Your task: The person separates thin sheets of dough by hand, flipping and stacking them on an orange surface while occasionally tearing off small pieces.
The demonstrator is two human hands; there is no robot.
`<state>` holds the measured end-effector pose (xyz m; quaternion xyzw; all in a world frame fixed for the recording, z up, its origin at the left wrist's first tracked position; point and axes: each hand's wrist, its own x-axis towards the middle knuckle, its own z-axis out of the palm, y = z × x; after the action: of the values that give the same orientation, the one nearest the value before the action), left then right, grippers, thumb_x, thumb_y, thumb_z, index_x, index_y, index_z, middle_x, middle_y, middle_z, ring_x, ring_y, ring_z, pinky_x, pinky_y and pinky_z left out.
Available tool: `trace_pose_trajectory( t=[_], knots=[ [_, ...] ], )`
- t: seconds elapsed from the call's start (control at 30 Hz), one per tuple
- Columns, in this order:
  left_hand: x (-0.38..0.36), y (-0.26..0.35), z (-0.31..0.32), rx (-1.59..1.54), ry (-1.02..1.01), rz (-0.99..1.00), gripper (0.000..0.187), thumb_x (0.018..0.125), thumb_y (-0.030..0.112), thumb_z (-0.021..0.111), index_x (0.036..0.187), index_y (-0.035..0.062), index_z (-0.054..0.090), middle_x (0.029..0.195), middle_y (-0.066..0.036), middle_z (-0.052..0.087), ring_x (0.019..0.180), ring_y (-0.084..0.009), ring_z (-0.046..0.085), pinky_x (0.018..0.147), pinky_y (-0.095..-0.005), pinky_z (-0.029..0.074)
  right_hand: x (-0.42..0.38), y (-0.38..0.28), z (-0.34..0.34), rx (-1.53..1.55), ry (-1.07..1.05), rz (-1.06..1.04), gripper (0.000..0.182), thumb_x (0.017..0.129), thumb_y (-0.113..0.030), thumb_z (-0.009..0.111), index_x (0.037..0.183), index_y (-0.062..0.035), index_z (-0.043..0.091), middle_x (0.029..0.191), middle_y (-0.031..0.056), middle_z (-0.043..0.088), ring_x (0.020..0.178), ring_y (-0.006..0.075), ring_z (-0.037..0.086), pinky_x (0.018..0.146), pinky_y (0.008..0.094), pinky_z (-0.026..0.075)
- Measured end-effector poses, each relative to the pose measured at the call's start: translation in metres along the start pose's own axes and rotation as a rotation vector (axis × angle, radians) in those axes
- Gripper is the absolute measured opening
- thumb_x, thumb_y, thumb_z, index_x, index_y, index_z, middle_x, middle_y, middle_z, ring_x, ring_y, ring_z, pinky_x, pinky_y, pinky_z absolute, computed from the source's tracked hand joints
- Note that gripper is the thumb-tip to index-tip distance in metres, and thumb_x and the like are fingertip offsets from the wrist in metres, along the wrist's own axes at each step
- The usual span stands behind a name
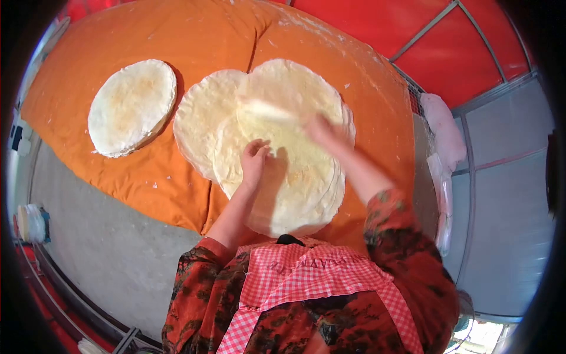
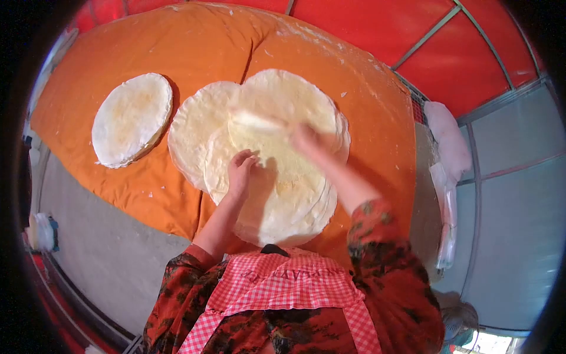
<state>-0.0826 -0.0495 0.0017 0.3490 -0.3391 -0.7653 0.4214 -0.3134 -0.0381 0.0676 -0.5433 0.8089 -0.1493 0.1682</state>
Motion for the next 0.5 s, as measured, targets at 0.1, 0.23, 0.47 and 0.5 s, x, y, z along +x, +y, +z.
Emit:
trace_pose_trajectory(
  t=[0.1,0.23,0.47,0.5],
  knots=[
    [0.002,-0.009,-0.003,0.442,0.331,0.241,0.044,0.079,0.001,0.062,0.121,-0.0057,0.052,0.106,-0.015,0.06,0.086,-0.0222,0.06,0.078,-0.0303,0.05,0.023,-0.032,-0.109,-0.177,0.233,-0.218,0.026,0.077,-0.011,0.052,0.093,-0.0163,0.072,0.078,0.0188,0.066,0.073,0.0319,0.066,0.063,0.0442,0.05],
    [0.003,-0.004,0.008,0.575,0.387,0.235,0.052,0.076,0.0,0.062,0.126,-0.0066,0.048,0.104,-0.017,0.057,0.09,-0.0238,0.058,0.079,-0.0326,0.049,-0.014,-0.069,-0.123,-0.352,0.457,-0.334,0.035,0.075,-0.006,0.05,0.095,-0.0216,0.073,0.08,0.0191,0.066,0.075,0.0349,0.065,0.065,0.0469,0.051],
    [0.03,-0.012,-0.002,0.703,0.441,0.143,0.045,0.074,0.001,0.065,0.115,-0.0059,0.049,0.09,-0.018,0.059,0.083,-0.0277,0.062,0.073,-0.0365,0.051,-0.059,-0.026,0.047,-0.247,0.242,-0.268,0.022,0.072,-0.002,0.053,0.087,-0.0076,0.069,0.084,0.0159,0.066,0.079,0.0338,0.065,0.069,0.0432,0.051],
    [0.032,-0.004,-0.002,0.621,0.411,0.093,0.043,0.073,0.001,0.065,0.113,-0.0056,0.049,0.087,-0.017,0.06,0.079,-0.0274,0.063,0.07,-0.0371,0.051,-0.061,-0.027,0.051,-0.173,0.303,-0.305,0.021,0.072,-0.001,0.054,0.087,-0.007,0.068,0.086,0.0155,0.066,0.081,0.0337,0.065,0.07,0.0428,0.051]
  ],
)
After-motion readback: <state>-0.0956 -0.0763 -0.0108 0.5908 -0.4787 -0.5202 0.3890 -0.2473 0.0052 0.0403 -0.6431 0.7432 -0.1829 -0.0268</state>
